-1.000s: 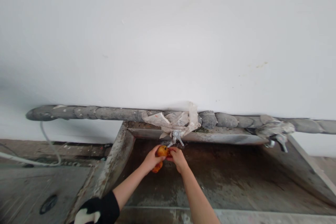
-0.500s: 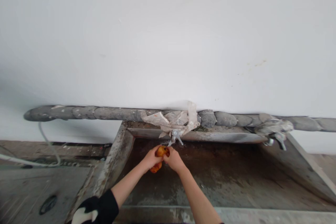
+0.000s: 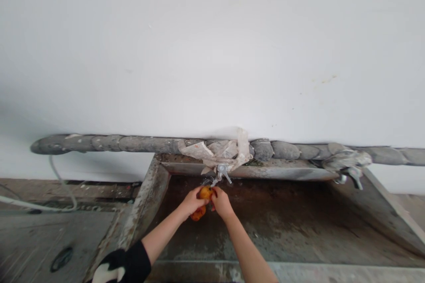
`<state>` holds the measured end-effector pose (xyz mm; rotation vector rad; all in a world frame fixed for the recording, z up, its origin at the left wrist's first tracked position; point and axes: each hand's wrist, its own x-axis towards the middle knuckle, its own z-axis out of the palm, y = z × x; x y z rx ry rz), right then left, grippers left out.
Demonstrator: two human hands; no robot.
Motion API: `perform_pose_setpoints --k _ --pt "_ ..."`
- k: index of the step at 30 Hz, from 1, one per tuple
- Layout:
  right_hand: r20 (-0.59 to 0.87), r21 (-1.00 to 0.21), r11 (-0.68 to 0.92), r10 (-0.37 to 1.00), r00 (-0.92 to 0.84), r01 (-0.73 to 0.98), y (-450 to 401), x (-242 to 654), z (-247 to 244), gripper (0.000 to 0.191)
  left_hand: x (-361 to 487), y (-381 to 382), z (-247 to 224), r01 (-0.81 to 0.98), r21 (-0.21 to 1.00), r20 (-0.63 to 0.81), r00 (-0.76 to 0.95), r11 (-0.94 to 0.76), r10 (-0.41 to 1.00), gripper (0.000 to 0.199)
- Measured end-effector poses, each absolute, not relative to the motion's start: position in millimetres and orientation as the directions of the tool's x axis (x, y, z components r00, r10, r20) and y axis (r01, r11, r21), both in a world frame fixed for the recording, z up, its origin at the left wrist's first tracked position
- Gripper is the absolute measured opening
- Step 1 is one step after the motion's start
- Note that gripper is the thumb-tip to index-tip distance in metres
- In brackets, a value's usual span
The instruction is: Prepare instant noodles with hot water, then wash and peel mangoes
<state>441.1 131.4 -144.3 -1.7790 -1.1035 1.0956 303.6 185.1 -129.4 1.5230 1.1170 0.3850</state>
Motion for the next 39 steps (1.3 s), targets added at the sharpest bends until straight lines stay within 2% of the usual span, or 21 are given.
perform_pose_setpoints --k 7,13,18,22,26,30,35,39 --pt "-0.331 -0.916 -0.366 0.922 0.202 0.165 134.0 443.9 -143.4 0.028 302.3 185.2 -129.4 0.382 0.92 -0.297 0.519 0.093 0.801 0.053" --pt "-0.335 -0.896 -0.383 0.915 0.224 0.225 140.7 442.7 -143.7 0.012 303.1 185.7 -131.1 0.41 0.91 -0.275 0.5 0.055 0.821 0.056" --pt "-0.352 -0.874 -0.407 0.907 0.231 0.266 146.1 442.1 -144.7 0.007 303.1 184.4 -132.2 0.431 0.899 -0.297 0.471 0.077 0.831 0.056" --pt "-0.378 -0.875 -0.433 0.89 0.257 0.215 146.6 443.0 -146.2 0.01 304.3 182.7 -126.8 0.411 0.905 -0.313 0.476 0.107 0.822 0.054" --pt "-0.389 -0.904 -0.42 0.886 0.253 0.078 141.2 443.9 -141.7 0.016 303.8 185.9 -119.4 0.379 0.913 -0.336 0.481 0.153 0.81 0.054" --pt "-0.37 -0.928 -0.373 0.912 0.179 -0.015 133.8 444.8 -131.9 0.02 299.7 191.1 -119.6 0.359 0.914 -0.357 0.488 0.19 0.797 0.054" --pt "-0.34 -0.94 -0.341 0.939 0.06 0.014 131.7 450.0 -127.4 0.024 295.3 195.5 -124.5 0.372 0.903 -0.394 0.514 0.216 0.762 0.054" --pt "-0.306 -0.946 -0.308 0.951 0.038 0.097 134.0 451.6 -132.3 0.028 295.4 197.7 -121.4 0.375 0.903 -0.397 0.539 0.21 0.743 0.05"
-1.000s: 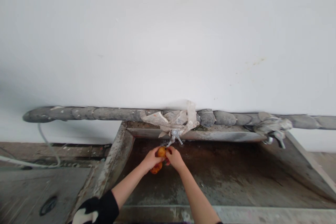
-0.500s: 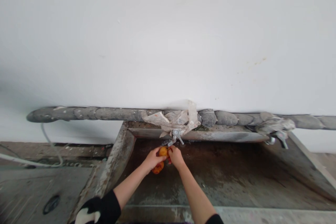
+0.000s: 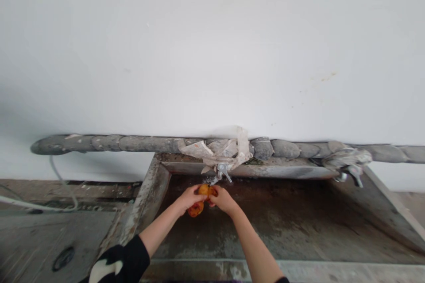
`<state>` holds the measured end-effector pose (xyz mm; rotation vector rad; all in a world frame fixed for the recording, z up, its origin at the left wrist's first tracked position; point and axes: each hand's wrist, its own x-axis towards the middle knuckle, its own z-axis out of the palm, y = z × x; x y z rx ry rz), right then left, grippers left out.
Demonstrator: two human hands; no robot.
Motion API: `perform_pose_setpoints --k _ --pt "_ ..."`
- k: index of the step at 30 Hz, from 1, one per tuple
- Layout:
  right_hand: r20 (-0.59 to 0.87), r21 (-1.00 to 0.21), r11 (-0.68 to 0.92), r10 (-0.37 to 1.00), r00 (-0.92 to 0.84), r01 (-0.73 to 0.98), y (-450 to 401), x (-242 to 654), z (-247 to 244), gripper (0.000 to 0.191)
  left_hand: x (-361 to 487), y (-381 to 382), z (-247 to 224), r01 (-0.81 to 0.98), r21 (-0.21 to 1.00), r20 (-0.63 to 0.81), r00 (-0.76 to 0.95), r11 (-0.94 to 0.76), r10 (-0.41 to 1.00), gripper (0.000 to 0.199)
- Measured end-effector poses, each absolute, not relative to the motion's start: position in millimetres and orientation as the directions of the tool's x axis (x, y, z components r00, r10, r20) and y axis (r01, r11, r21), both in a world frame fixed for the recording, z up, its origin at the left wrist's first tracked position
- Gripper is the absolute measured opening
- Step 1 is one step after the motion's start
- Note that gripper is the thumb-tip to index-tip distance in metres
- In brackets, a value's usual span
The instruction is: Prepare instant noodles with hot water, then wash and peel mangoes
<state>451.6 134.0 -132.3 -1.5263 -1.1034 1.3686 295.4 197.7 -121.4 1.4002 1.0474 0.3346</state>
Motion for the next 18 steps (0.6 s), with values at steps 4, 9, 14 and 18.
perform_pose_setpoints --k 4,9,14,18 --pt "-0.248 -0.938 -0.263 0.964 0.093 0.227 135.8 447.8 -136.1 0.024 297.2 196.1 -114.3 0.38 0.904 -0.387 0.524 0.198 0.759 0.045" --pt "-0.205 -0.901 -0.244 0.968 0.143 0.359 136.3 443.5 -138.5 0.018 298.0 192.8 -110.4 0.386 0.895 -0.405 0.497 0.222 0.767 0.042" --pt "-0.203 -0.897 -0.261 0.96 0.192 0.356 134.1 442.5 -141.1 0.022 295.3 194.9 -115.7 0.383 0.876 -0.463 0.496 0.294 0.734 0.044" --pt "-0.245 -0.916 -0.302 0.943 0.226 0.263 132.4 441.4 -145.6 0.019 294.3 194.7 -117.0 0.37 0.852 -0.519 0.499 0.371 0.694 0.043"
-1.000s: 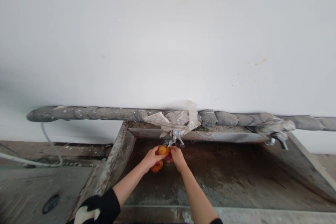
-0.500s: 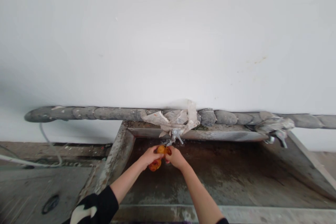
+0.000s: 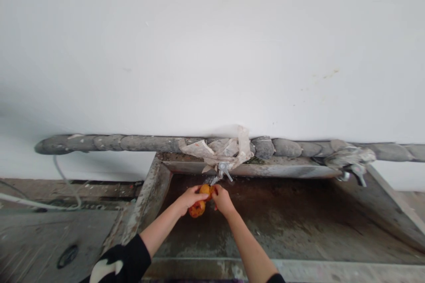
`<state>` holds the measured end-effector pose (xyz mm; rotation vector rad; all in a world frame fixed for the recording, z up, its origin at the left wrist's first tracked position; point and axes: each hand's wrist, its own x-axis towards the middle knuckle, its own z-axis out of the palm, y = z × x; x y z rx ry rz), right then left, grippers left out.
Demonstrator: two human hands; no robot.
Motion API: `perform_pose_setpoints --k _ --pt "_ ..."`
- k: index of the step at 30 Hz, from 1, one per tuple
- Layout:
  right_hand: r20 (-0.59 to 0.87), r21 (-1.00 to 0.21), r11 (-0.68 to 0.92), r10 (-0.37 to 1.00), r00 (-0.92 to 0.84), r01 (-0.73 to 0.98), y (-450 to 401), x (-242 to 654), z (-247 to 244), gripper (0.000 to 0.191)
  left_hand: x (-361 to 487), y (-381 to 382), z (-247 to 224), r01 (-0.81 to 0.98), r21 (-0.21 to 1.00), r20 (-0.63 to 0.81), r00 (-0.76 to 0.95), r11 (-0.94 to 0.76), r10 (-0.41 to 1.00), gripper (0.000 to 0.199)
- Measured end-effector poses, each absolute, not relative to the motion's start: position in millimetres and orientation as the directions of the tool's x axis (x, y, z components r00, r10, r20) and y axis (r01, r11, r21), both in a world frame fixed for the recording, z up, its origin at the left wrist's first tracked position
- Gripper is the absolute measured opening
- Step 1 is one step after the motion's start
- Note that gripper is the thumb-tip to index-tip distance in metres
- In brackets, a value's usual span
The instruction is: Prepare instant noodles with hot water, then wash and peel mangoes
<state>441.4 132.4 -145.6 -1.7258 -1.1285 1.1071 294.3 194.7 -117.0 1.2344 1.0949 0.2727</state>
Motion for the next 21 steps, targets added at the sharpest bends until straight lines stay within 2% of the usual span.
perform_pose_setpoints --k 6,10,21 --pt "-0.293 -0.946 -0.316 0.928 0.23 0.071 126.7 440.3 -146.0 0.029 294.6 193.8 -110.3 0.33 0.828 -0.559 0.531 0.453 0.636 0.038" --pt "-0.301 -0.95 -0.31 0.937 0.176 0.027 124.6 442.9 -139.2 0.035 294.6 195.6 -110.1 0.324 0.832 -0.554 0.537 0.45 0.637 0.034" --pt "-0.268 -0.901 -0.305 0.951 0.156 0.309 130.5 445.2 -133.7 0.011 295.1 194.3 -126.1 0.373 0.855 -0.514 0.526 0.36 0.677 0.037"
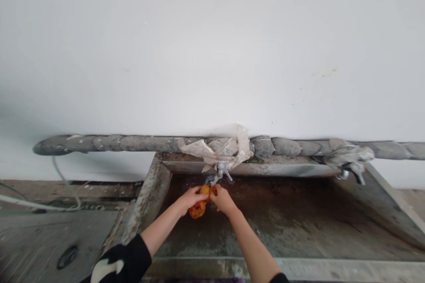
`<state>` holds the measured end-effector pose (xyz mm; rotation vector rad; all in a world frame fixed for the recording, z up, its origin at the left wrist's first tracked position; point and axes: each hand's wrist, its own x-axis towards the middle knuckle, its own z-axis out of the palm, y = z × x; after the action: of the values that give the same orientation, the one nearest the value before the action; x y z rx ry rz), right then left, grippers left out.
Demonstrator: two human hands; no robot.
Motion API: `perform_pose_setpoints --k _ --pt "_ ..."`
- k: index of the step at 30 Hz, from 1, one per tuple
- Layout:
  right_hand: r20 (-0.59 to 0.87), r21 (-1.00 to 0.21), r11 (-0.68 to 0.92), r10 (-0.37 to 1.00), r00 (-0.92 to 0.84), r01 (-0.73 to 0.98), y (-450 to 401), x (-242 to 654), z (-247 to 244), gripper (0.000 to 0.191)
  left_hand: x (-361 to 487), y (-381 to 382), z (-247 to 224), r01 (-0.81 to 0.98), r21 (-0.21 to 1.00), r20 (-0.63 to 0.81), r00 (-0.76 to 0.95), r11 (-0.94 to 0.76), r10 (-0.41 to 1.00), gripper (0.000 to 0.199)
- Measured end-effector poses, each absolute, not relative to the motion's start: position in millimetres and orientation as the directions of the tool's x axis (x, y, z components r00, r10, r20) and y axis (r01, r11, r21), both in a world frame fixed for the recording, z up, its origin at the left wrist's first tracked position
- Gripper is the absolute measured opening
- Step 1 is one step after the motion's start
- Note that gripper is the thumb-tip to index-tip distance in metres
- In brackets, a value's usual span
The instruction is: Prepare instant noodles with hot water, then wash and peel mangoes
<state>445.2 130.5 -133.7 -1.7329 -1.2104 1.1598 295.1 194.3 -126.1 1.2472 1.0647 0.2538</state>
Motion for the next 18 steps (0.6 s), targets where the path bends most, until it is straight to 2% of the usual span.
perform_pose_setpoints --k 5,9,15,18 --pt "-0.251 -0.879 -0.305 0.95 0.186 0.368 133.0 441.9 -137.5 0.004 293.6 192.2 -126.9 0.376 0.856 -0.511 0.524 0.353 0.681 0.036" --pt "-0.259 -0.877 -0.325 0.94 0.222 0.353 135.0 439.2 -141.6 0.004 291.9 191.2 -123.1 0.367 0.849 -0.526 0.518 0.381 0.674 0.036" --pt "-0.31 -0.899 -0.358 0.927 0.21 0.253 132.1 440.8 -142.4 0.025 290.7 192.2 -119.0 0.343 0.832 -0.555 0.52 0.435 0.65 0.037" --pt "-0.308 -0.902 -0.349 0.933 0.188 0.253 132.8 444.2 -140.1 0.026 292.7 193.6 -120.7 0.325 0.842 -0.539 0.536 0.43 0.65 0.034"
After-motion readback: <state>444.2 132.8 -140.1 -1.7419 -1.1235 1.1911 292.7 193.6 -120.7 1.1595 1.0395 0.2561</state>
